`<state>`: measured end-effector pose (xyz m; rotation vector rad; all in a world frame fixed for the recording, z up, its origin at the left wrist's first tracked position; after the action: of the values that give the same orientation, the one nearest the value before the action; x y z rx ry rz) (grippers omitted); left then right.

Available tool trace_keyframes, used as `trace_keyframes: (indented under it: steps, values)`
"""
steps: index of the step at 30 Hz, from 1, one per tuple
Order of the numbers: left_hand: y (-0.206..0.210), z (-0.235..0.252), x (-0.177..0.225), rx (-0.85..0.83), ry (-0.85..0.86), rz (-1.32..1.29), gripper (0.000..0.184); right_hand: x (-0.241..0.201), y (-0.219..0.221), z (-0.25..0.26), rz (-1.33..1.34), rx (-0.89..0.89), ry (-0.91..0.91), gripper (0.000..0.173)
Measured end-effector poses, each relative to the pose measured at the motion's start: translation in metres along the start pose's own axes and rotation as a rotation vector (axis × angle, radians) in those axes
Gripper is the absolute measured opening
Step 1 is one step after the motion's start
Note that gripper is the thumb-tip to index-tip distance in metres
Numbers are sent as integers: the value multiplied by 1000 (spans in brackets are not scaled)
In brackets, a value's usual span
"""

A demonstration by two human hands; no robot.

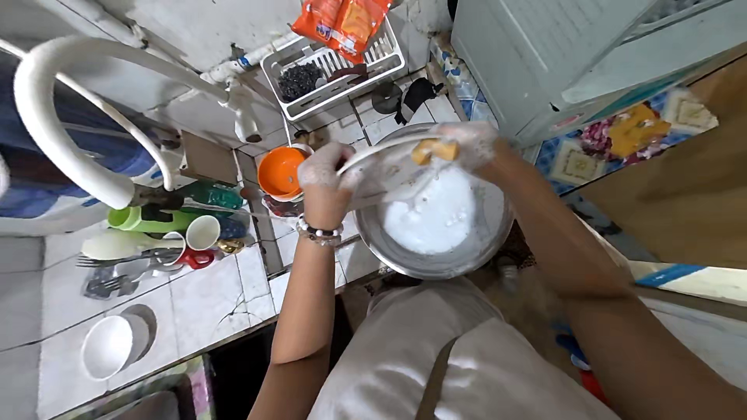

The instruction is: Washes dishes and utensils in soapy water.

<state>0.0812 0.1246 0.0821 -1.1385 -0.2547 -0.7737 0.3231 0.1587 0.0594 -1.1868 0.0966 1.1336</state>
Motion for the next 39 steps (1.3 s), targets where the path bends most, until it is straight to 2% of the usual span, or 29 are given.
trace_keyframes:
  steps: [2, 6, 8, 11, 13, 15, 18, 20, 24, 27, 29, 31, 33, 35, 37, 39]
  values:
    - [-8, -7, -6, 107, -89, -108, 25, 16, -3, -8, 107, 196, 115, 19]
    - [3, -18, -19, 364, -385, -435, 24, 18, 15, -15, 213, 532, 291, 23]
    - [7, -20, -22, 473, -553, -486, 34, 16, 28, -13, 261, 563, 404, 26]
    - [13, -23, -26, 613, -667, -480, 47, 18, 49, -13, 377, 602, 636, 35]
    - [25, -24, -26, 692, -706, -554, 49, 22, 74, -12, 622, 801, 592, 28]
    - [42, -25, -22, 742, -777, -658, 54, 13, 95, -4, 847, 924, 536, 21]
    - [60, -29, -25, 753, -832, -840, 64, -2, 120, -3, 942, 902, 528, 23]
    - [65, -29, -27, 746, -842, -915, 64, -9, 132, -13, 926, 787, 586, 26]
    - [79, -29, -29, 706, -990, -941, 66, -16, 126, -37, 872, 329, 724, 30]
    - [96, -32, -38, 674, -1067, -980, 64, 3, 101, -54, 812, -5, 621, 32]
    - [105, -38, -43, 612, -1113, -997, 68, 18, 86, -69, 753, -157, 575, 36]
    - [114, -43, -44, 507, -1176, -1027, 72, 35, 80, -84, 713, -129, 583, 30]
    - [123, -46, -37, 373, -1216, -1089, 70, 39, 81, -92, 832, 61, 729, 23]
    - [132, -49, -23, 255, -1233, -1075, 59, 27, 91, -88, 1066, 283, 863, 25]
    - [144, -55, -11, 116, -1219, -1060, 49, 9, 109, -77, 1309, 418, 941, 30]
    - [162, -63, -17, -46, -1207, -987, 47, -13, 119, -68, 1306, 506, 1013, 28]
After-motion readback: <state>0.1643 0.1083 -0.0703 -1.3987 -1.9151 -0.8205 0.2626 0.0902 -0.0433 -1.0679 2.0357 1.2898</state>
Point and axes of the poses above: each hand's wrist, its own z-axis towards the middle knuckle, its own y-axis out of the palm, x = y × z, the point moved 4 cm from there along z, towards the middle knuckle, and after that the axes turned 1 degree about -x, right-handed, at the moved point
